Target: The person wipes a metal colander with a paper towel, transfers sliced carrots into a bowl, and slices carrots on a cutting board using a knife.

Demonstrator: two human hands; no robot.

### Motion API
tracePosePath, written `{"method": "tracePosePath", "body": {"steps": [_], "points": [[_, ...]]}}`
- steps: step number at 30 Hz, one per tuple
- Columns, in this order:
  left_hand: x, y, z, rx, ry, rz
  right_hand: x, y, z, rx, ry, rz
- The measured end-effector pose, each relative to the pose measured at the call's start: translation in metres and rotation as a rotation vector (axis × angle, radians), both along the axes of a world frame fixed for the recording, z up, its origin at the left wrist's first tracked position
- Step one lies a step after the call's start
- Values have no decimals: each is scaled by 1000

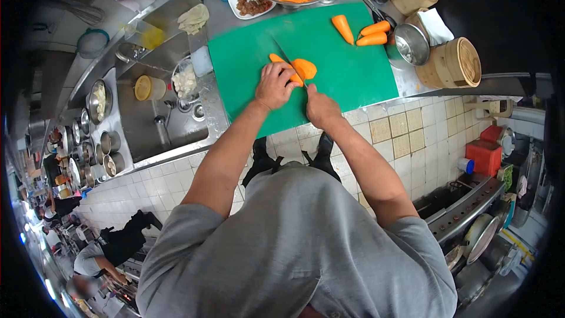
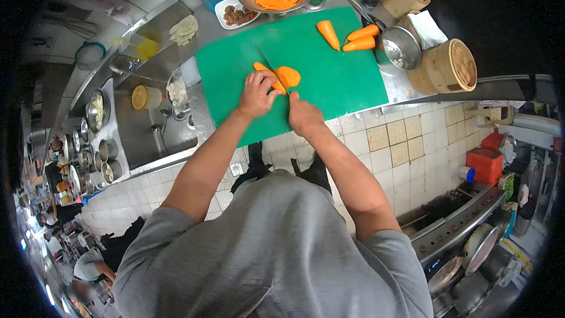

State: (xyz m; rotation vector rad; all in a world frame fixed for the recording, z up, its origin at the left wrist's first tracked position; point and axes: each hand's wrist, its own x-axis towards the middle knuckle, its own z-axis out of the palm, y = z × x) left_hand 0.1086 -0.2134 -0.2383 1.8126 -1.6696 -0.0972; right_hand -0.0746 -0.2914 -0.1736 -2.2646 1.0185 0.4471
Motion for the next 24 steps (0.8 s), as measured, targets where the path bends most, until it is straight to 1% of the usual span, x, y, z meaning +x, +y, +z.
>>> {"method": "tracePosePath", "body": {"steps": [4,7,9,13,15,19,24], "points": [[6,3,0,8,-38,-32,-5,6,-4,-99,-55,14],[9,1,-1,-24,-84,-42,-13,8,15,-36,-89,-29],[7,4,0,-10,-23,-36,-21,12,37,-42,-60,-22],[6,4,-1,-15,-32,-14,-51,28,76,-48,-6,18],[7,3,-3,-26,-30,-27,-65,37,87,-61,65,53],[8,2,-4,-23,-21,-27,-74,45,89,-25,123,30],[8,2,0,0,-8,-30,-53,30,51,-22,122,45]]}}
